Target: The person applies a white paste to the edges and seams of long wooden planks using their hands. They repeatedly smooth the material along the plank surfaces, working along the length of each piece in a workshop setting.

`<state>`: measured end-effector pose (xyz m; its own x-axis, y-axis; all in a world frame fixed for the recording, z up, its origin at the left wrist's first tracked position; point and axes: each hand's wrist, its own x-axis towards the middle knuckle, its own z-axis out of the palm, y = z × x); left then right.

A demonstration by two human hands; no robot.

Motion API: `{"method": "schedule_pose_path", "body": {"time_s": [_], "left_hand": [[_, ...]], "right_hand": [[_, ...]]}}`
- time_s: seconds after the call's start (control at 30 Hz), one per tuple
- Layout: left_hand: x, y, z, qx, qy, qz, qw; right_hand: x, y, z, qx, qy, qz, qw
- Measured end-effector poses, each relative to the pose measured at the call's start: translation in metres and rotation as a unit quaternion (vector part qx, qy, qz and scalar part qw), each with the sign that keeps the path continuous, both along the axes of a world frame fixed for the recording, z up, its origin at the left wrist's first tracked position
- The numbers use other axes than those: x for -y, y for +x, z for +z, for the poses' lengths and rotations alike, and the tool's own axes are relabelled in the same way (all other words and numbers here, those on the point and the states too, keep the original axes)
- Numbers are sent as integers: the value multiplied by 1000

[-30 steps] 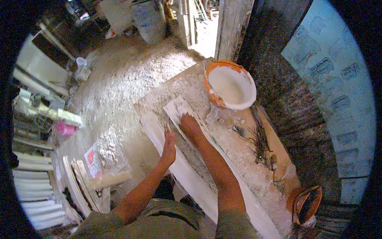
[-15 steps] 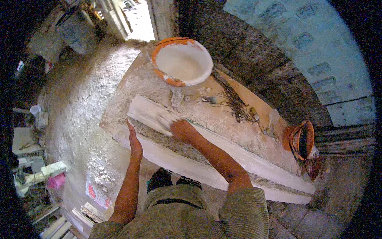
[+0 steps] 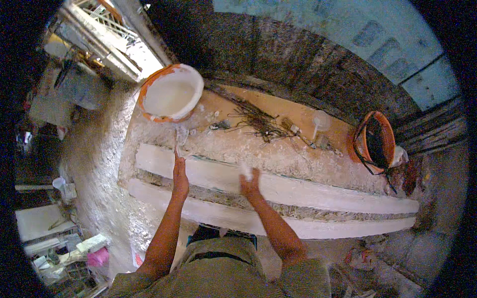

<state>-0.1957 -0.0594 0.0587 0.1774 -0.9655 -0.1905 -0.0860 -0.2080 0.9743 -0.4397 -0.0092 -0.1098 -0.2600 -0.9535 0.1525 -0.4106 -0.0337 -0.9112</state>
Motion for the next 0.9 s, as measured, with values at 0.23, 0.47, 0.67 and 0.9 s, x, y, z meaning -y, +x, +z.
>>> {"method": "schedule_pose_path", "body": {"time_s": [0.23, 0.47, 0.67, 0.9], "left_hand": [[13, -44, 2, 28, 38, -39, 998], [45, -83, 14, 71, 6, -101, 992], [102, -126, -5, 279, -33, -173, 944], [178, -192, -45, 424, -163, -266, 850]], "right_hand": [[28, 33, 85, -32, -199, 157, 967], [22, -41, 130, -107, 124, 343, 925], [-11, -89, 105, -2, 192, 133, 972], [-32, -140, 109, 19, 226, -47, 973]]}}
